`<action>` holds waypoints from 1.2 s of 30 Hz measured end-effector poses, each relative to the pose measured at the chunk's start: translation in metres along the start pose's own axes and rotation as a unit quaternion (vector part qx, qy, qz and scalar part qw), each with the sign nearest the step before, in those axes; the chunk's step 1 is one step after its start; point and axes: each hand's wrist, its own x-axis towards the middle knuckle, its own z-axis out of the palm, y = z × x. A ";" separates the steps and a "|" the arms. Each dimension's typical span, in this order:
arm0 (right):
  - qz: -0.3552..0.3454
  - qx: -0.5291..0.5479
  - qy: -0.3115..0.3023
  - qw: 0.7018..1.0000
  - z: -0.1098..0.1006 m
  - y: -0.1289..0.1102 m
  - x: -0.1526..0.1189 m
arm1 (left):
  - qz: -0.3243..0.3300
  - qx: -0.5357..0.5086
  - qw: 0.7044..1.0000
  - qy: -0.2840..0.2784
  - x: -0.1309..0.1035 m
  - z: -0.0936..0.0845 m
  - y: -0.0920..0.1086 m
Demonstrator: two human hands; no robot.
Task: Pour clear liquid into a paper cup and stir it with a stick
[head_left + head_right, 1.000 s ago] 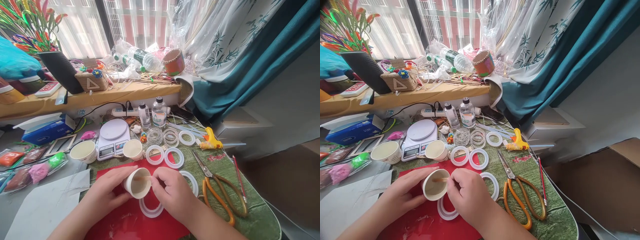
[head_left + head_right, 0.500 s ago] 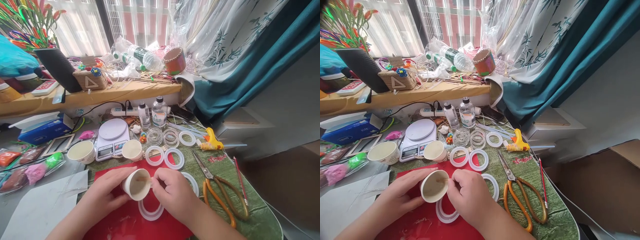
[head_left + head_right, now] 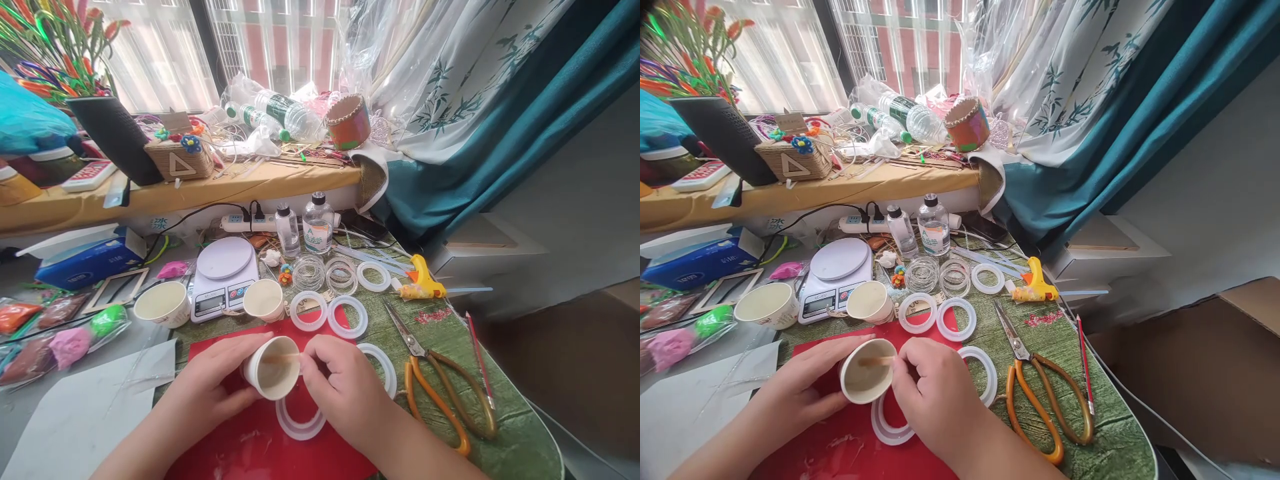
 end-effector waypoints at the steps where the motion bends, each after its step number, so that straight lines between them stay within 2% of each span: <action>1: -0.003 -0.004 0.003 1.000 0.000 0.000 0.000 | -0.001 -0.001 1.000 -0.001 0.000 0.000 0.000; 13: 0.002 0.007 0.006 1.000 0.003 0.001 -0.001 | -0.007 -0.011 1.000 -0.002 0.000 0.000 0.000; 16: 0.007 0.020 -0.011 1.000 0.003 0.000 -0.001 | -0.007 -0.014 1.000 -0.003 0.000 0.000 0.000; 24: 0.012 0.020 0.001 1.000 0.002 0.001 -0.001 | -0.002 -0.010 1.000 0.001 0.000 0.001 0.000; 33: 0.013 0.023 -0.022 0.999 0.002 -0.001 -0.001 | -0.004 -0.002 1.000 -0.004 0.000 0.000 -0.001; 36: 0.008 0.004 0.005 1.000 0.002 0.000 -0.001 | -0.004 0.001 1.000 -0.003 0.000 0.000 0.000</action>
